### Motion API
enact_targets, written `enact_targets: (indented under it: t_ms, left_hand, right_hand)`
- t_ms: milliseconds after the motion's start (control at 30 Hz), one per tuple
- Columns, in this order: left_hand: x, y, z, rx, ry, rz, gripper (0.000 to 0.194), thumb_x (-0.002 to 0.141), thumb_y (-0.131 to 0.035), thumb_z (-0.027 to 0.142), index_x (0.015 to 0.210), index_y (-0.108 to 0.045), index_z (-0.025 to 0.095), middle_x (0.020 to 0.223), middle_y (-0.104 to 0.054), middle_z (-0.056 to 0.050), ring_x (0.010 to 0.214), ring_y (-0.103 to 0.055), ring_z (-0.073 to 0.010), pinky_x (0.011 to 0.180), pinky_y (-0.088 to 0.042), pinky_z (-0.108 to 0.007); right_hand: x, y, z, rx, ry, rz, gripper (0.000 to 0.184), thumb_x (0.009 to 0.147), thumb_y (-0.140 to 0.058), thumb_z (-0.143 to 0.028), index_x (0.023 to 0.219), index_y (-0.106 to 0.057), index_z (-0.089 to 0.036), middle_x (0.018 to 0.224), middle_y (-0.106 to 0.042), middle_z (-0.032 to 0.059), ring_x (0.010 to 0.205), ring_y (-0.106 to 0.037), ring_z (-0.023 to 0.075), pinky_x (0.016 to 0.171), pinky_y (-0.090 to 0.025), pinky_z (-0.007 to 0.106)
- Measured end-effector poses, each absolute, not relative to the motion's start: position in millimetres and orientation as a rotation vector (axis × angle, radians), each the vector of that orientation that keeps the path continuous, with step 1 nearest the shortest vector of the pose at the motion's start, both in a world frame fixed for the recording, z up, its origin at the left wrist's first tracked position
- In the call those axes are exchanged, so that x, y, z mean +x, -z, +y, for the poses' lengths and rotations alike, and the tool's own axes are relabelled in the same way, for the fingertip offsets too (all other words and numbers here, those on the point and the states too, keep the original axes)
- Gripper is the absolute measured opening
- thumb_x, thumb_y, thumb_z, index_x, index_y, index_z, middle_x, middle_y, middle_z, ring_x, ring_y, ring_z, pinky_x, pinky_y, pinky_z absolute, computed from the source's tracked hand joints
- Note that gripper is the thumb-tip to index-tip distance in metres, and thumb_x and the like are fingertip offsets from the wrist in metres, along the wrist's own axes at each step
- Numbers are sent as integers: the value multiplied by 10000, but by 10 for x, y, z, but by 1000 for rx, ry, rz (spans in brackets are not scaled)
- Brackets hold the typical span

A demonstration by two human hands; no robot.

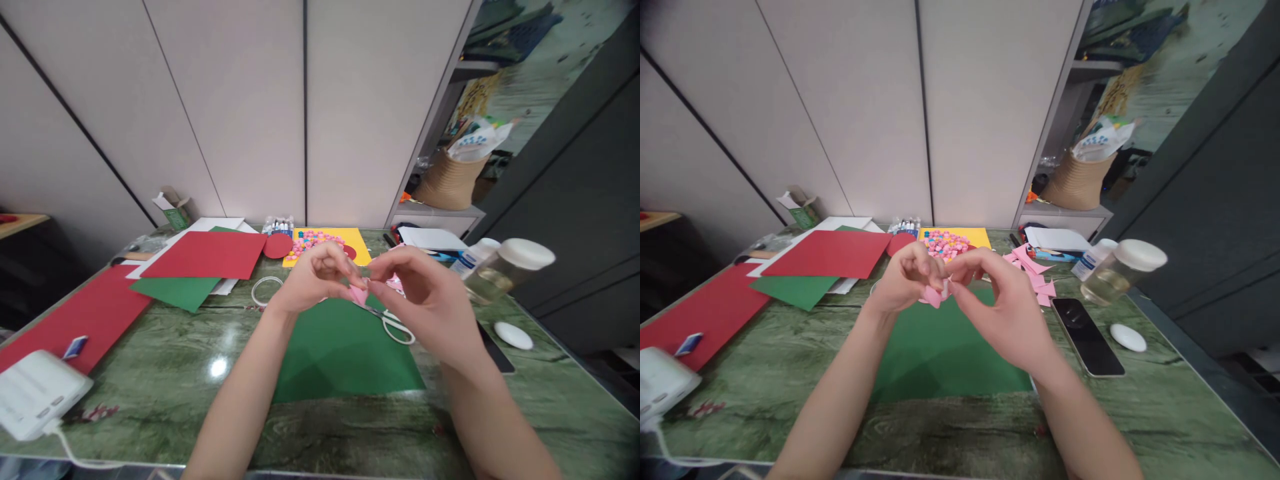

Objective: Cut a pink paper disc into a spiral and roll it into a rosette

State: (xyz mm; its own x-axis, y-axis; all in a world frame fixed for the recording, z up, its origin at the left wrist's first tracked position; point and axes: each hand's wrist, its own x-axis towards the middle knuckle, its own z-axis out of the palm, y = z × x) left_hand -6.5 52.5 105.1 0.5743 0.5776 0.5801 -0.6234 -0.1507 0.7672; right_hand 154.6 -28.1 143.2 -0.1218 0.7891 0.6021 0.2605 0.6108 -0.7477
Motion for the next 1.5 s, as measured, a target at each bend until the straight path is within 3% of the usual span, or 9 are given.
enact_targets:
  t_ms: [133, 500, 1167, 1500]
  left_hand:
    - [-111, -1114, 480, 1458, -1061, -108, 264, 654, -769, 59, 809, -586, 169, 760, -729, -2, 768, -696, -131, 703, -555, -252]
    - [-112, -1149, 450, 1472, -1038, -112, 254, 646, -777, 74, 786, -588, 169, 756, -728, -6, 762, -693, -135, 683, -556, -254]
    - [-94, -1083, 488, 1454, -1063, -41, 284, 632, -809, 166, 760, -555, 172, 723, -717, -3, 769, -695, -145, 702, -559, -270]
    - [-109, -1128, 468, 1460, -1051, -22, 254, 629, -802, 141, 748, -579, 171, 733, -722, -4, 768, -691, -136, 707, -554, -263]
  right_hand:
    - [1534, -1450, -341, -839, -598, -1667, 178, 810, -626, -78, 868, -619, -246, 820, -599, -5, 798, -567, 138, 703, -478, 265]
    - [1542, -1478, -336, -776, -653, -1648, 209, 773, -658, -66, 860, -634, -255, 844, -574, 21, 865, -564, 166, 738, -527, 297]
    - [1474, -1426, -383, -843, -393, -1631, 151, 790, -673, -116, 845, -663, -255, 891, -583, 42, 927, -579, 202, 734, -533, 325]
    - [1450, -1421, -411, -857, -284, -1606, 230, 770, -664, -40, 836, -672, -261, 945, -549, 35, 911, -582, 177, 735, -543, 305]
